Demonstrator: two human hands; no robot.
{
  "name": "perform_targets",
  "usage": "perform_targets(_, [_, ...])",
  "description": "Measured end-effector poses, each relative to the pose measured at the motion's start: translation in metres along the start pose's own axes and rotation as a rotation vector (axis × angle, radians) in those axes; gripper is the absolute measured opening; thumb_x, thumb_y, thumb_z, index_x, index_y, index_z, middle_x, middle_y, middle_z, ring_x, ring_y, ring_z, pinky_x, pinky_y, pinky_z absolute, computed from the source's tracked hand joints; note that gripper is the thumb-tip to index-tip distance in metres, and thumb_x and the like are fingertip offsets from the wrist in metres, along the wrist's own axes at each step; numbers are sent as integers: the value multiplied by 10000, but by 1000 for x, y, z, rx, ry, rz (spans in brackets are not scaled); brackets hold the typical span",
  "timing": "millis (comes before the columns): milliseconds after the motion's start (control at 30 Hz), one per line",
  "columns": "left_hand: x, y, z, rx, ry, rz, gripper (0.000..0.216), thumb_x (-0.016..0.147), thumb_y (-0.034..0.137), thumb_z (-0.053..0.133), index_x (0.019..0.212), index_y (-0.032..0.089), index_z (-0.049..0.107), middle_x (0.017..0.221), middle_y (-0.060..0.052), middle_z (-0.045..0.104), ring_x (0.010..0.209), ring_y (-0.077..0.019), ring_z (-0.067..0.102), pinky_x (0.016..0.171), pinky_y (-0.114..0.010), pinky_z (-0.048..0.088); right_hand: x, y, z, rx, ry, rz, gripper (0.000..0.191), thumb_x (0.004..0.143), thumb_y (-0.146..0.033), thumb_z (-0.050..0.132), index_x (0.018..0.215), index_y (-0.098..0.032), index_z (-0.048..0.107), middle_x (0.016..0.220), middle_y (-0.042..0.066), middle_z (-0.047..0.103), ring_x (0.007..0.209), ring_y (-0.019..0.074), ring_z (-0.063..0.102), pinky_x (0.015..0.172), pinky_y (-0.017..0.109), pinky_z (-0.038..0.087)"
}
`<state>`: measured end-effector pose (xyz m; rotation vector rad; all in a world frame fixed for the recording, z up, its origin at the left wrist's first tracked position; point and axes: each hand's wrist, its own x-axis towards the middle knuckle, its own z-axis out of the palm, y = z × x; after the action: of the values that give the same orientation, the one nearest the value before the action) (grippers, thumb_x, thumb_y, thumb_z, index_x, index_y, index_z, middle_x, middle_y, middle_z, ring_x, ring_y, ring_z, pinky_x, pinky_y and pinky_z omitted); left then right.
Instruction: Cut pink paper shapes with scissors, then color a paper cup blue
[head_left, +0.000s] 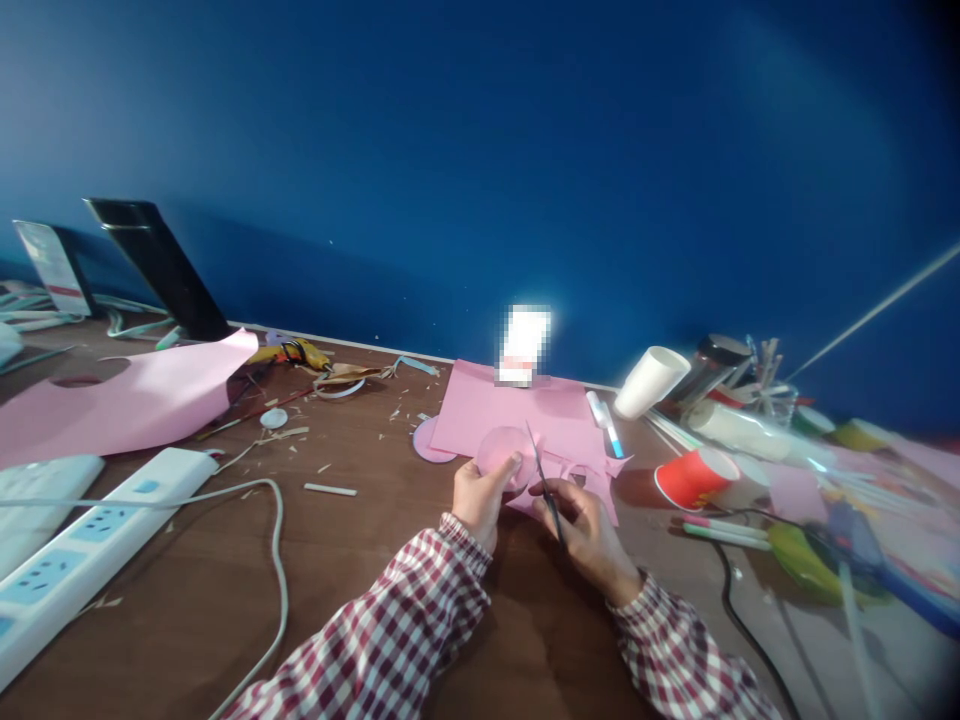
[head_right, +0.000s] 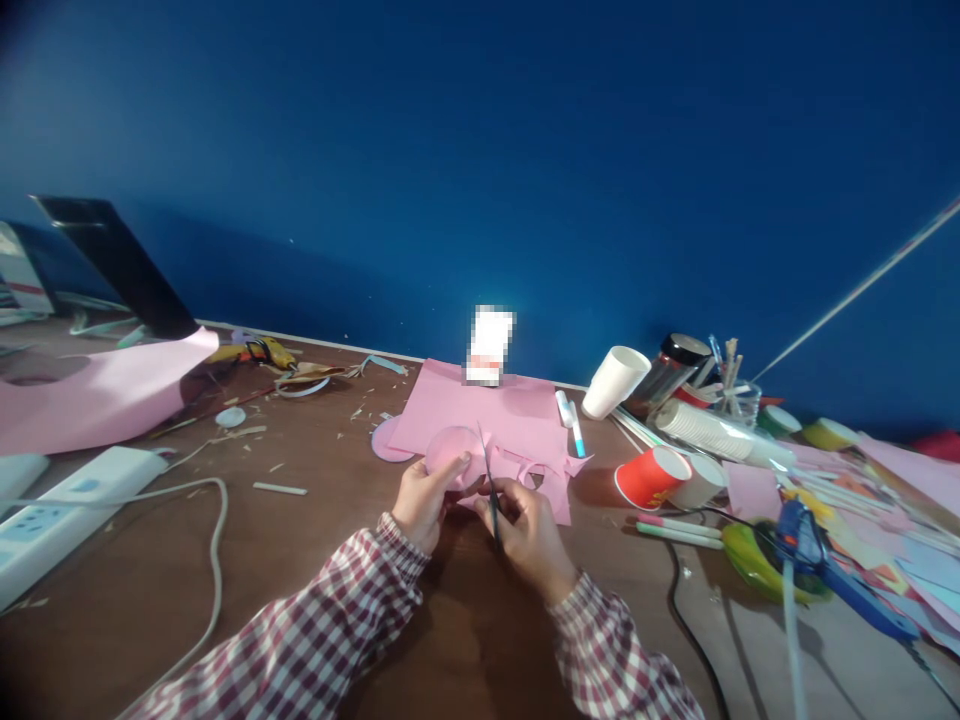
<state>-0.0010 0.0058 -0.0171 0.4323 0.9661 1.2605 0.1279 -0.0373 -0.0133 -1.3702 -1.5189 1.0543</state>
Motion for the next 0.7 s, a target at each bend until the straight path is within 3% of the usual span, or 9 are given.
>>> perform_targets(400, [0,-3,-2,75,0,16,358,525,339,792,696,98,589,560,-7,574,504,-117,555,472,-239,444,0,-2,-1,41,-8,11,233,802,-366,599,909,-158,599,621,-7,519,536,117,466,472,213,376])
perform_targets(700, [-1,0,0,33,-3,-4,381,503,309,799,750,76,626,621,-55,635,549,-152,599,519,-275,481,0,-3,-2,28,4,9,218,798,-359,600,880,-157,610,601,-14,495,514,110,428,454,212,342])
